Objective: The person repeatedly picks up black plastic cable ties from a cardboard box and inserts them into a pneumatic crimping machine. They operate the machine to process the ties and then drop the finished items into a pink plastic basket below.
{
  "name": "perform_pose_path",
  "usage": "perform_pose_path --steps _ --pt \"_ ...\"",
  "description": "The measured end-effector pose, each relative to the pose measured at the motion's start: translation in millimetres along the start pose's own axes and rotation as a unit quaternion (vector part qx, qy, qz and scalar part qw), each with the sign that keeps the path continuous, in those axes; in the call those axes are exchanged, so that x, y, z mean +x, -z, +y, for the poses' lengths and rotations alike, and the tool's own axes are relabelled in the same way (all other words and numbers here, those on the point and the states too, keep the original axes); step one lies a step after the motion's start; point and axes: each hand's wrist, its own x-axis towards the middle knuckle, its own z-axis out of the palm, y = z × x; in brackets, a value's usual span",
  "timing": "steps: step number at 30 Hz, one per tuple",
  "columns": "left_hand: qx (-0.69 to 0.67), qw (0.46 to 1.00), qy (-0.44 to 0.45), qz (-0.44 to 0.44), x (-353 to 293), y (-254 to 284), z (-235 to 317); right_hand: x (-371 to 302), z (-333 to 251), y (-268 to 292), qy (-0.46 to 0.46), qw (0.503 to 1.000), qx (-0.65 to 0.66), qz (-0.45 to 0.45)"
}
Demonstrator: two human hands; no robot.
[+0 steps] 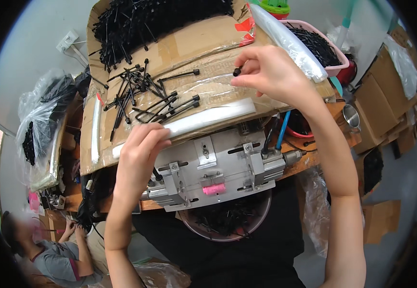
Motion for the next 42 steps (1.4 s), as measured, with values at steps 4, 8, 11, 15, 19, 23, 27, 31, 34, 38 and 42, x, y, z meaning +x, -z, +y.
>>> perform_pose_path --steps 4,8,11,15,19,23,27,31,34,38,42 --pt "0.003 0.99 0.095 0.104 -17.2 5.0 15.9 -23.6 1.7 -5.4 0.034 0.991 0.108 0.066" --pt "0.0 0.959 0.196 0.206 -61.8 -0.9 55.5 -49.8 5.4 -22.1 0.057 0.964 0.239 0.099" --pt "-0.013 0.973 0.191 0.13 -99.7 -22.3 108.3 -78.7 3.6 -19.7 0.05 0.958 0.269 0.087" --pt "-0.052 0.975 0.217 0.019 -114.1 -69.8 148.8 -99.8 6.7 -35.5 0.046 0.939 0.331 0.077" --pt "0.012 0.974 0.215 -0.065 -106.5 -76.8 146.9 -113.5 6.7 -38.3 0.055 0.931 0.349 0.092" --pt "0.03 0.972 0.207 -0.107 -104.0 -73.2 147.8 -129.6 5.7 -45.6 0.049 0.925 0.35 0.141" --pt "0.042 0.967 0.215 -0.127 -110.8 -72.6 145.4 -153.0 8.0 -76.0 0.013 0.968 0.226 0.107" --pt "-0.02 0.965 0.237 -0.109 -107.7 -59.1 147.0 -186.9 23.0 -134.3 0.166 0.982 0.035 0.085" --pt "-0.037 0.961 0.261 -0.086 -110.8 -39.9 146.9 -196.0 32.6 -165.7 0.184 0.98 0.003 0.075" --pt "-0.025 0.957 0.281 -0.073 -117.1 -28.8 141.8 -192.2 33.9 -180.3 0.18 0.982 -0.006 0.053" --pt "-0.032 0.954 0.288 -0.077 -116.0 -22.4 137.1 -189.8 30.0 -177.7 0.169 0.985 -0.02 0.036"
